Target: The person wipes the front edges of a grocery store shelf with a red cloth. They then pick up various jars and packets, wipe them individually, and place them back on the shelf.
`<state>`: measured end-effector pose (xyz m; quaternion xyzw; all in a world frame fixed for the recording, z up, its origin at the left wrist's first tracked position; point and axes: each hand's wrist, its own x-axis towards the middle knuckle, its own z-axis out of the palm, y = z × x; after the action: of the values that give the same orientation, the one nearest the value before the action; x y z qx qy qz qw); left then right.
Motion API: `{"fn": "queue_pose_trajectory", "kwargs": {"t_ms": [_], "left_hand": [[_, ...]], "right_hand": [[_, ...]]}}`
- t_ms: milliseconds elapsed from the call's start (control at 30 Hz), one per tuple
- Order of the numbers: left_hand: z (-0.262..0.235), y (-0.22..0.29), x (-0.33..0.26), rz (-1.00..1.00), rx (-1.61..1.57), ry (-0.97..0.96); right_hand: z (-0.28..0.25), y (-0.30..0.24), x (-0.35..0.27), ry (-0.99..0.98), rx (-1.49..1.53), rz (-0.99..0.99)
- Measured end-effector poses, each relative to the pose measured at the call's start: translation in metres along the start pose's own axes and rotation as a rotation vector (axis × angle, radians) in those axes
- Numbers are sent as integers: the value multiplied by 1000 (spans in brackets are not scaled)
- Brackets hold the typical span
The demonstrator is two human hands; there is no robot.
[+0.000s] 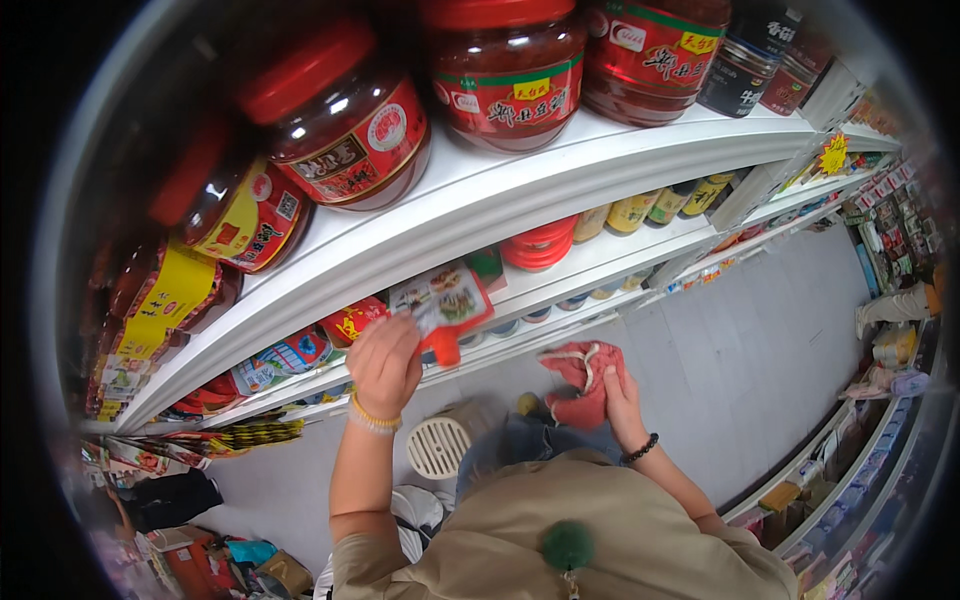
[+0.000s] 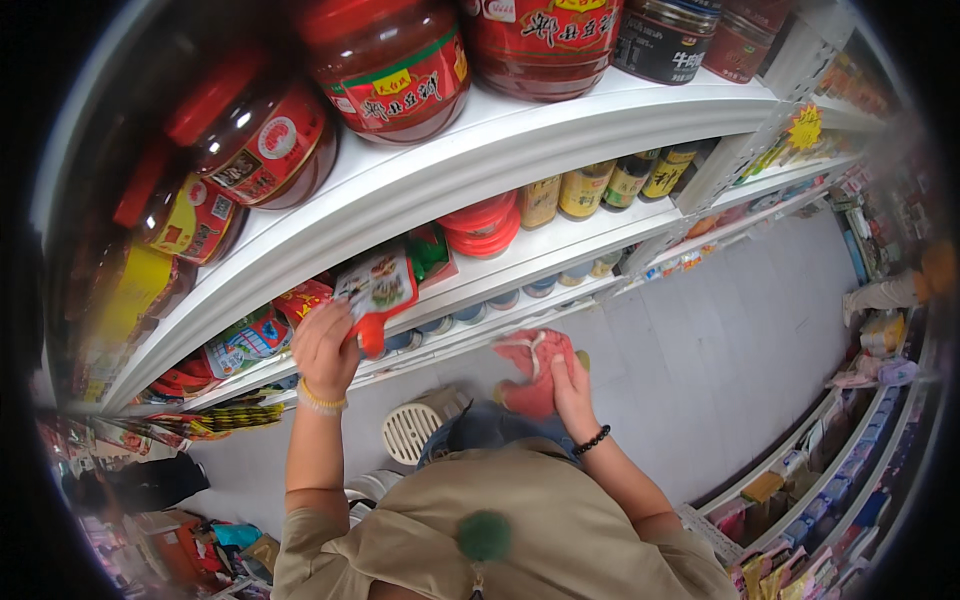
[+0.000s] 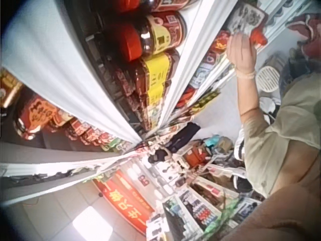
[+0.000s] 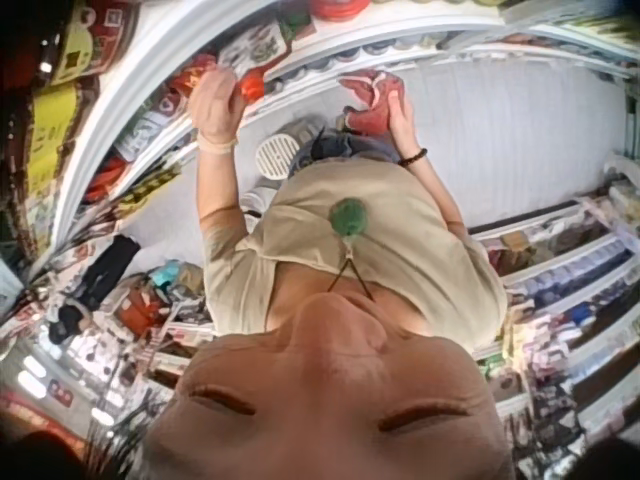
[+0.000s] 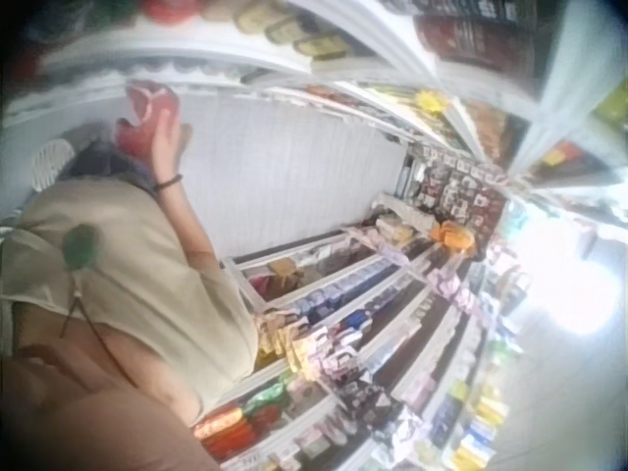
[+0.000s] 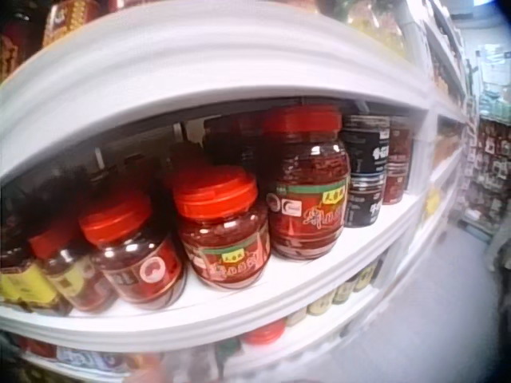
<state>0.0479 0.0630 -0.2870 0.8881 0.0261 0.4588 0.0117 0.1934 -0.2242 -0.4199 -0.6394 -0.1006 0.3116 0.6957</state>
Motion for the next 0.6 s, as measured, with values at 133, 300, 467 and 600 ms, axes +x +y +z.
{"fn": "queue_pose_trajectory", "kwargs": {"t_ms": [133, 300, 467, 600], "left_hand": [[-31, 26, 4, -24, -206, 23], [-13, 80, 2, -100, -673, -122], [31, 110, -7, -206, -861, -126], [46, 140, -12, -870, -1438, -255]], "right_hand": [[51, -23, 7, -115, 511, 292], [68, -41, 10, -780, 1374, 644], [56, -56, -12, -351, 769, 304], [52, -67, -16, -311, 683, 238]]}}
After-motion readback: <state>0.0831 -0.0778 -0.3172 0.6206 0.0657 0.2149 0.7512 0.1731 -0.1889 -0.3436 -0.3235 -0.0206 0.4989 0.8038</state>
